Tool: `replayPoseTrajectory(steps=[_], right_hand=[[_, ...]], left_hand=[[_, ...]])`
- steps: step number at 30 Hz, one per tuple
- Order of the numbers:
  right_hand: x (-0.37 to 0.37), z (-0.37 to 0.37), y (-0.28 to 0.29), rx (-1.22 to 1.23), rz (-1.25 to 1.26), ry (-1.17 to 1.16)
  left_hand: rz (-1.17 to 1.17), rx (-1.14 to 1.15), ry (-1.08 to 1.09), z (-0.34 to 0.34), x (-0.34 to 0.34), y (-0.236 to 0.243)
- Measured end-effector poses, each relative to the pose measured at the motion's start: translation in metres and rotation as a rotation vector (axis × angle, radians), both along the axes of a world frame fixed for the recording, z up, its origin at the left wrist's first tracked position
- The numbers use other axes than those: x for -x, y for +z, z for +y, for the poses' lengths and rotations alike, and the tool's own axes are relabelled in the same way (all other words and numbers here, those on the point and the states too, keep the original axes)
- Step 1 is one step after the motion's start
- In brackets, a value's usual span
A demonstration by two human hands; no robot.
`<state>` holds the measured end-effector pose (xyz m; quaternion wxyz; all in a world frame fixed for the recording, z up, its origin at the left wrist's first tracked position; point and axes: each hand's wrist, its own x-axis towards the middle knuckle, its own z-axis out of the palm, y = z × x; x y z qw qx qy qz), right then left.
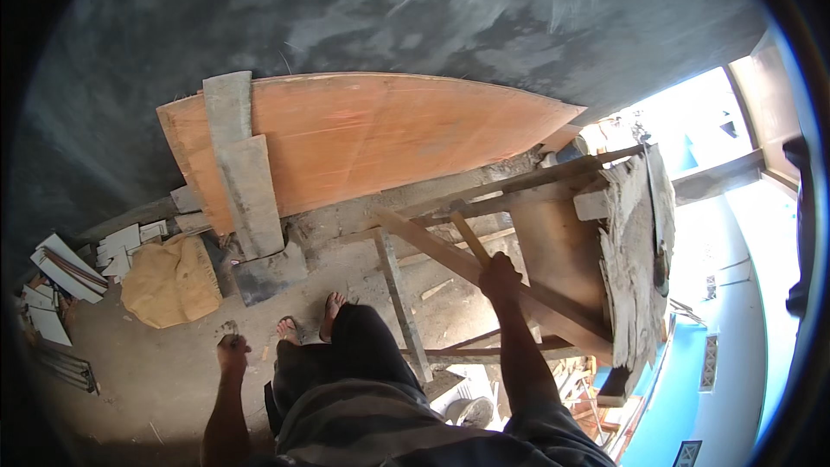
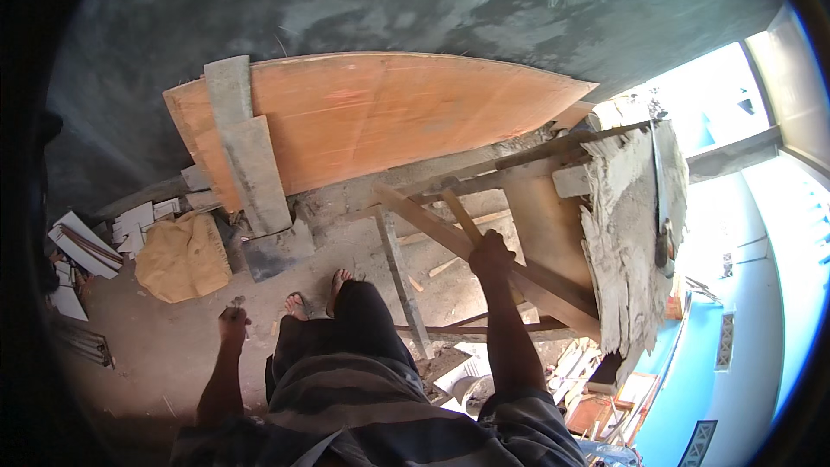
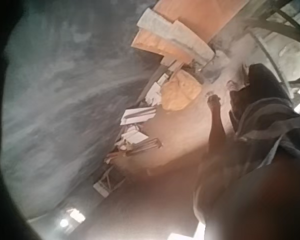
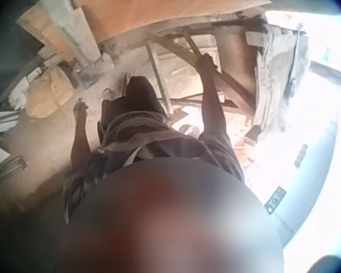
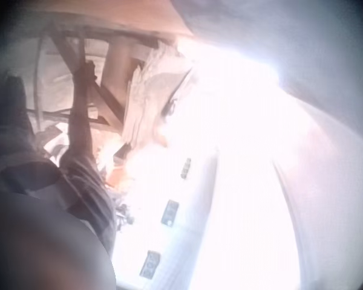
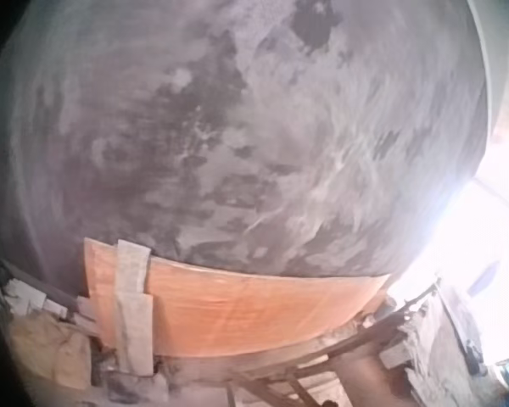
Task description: The person uses a hammer to strike a wooden plank on a workbench, then picks up a hand saw and cuts a wooden frame. The person continues sawing the frame while holding it steady with the other hand.
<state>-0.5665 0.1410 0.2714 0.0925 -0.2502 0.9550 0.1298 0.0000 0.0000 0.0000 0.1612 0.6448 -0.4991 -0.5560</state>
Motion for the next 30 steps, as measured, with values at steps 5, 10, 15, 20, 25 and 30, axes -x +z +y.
replayPoseTrajectory(steps=[5,10,15,20,25,30], right_hand=[[0.002,-0.005,-0.001,0.006,0.049,-0.087],[0.016,0.004,-0.004,0.121,-0.001,0.019],[0.021,0.007,0.009,0.225,-0.049,0.112],[0.017,-0.003,0.022,0.149,-0.077,0.145],[0.012,-0.005,0.035,0.088,-0.201,0.154],[-0.002,-0.030,0.041,-0.034,-0.185,0.323]], left_hand=[[-0.083,-0.156,-0.079,0.034,-0.047,-0.040],[-0.025,-0.231,0.025,0.067,-0.037,-0.040],[0.305,-0.424,0.236,0.049,0.027,-0.010],[0.659,-0.463,0.311,0.021,0.105,0.040],[0.867,-0.513,0.388,0.003,0.187,0.044],[1.030,-0.448,0.429,0.006,0.258,0.029]])
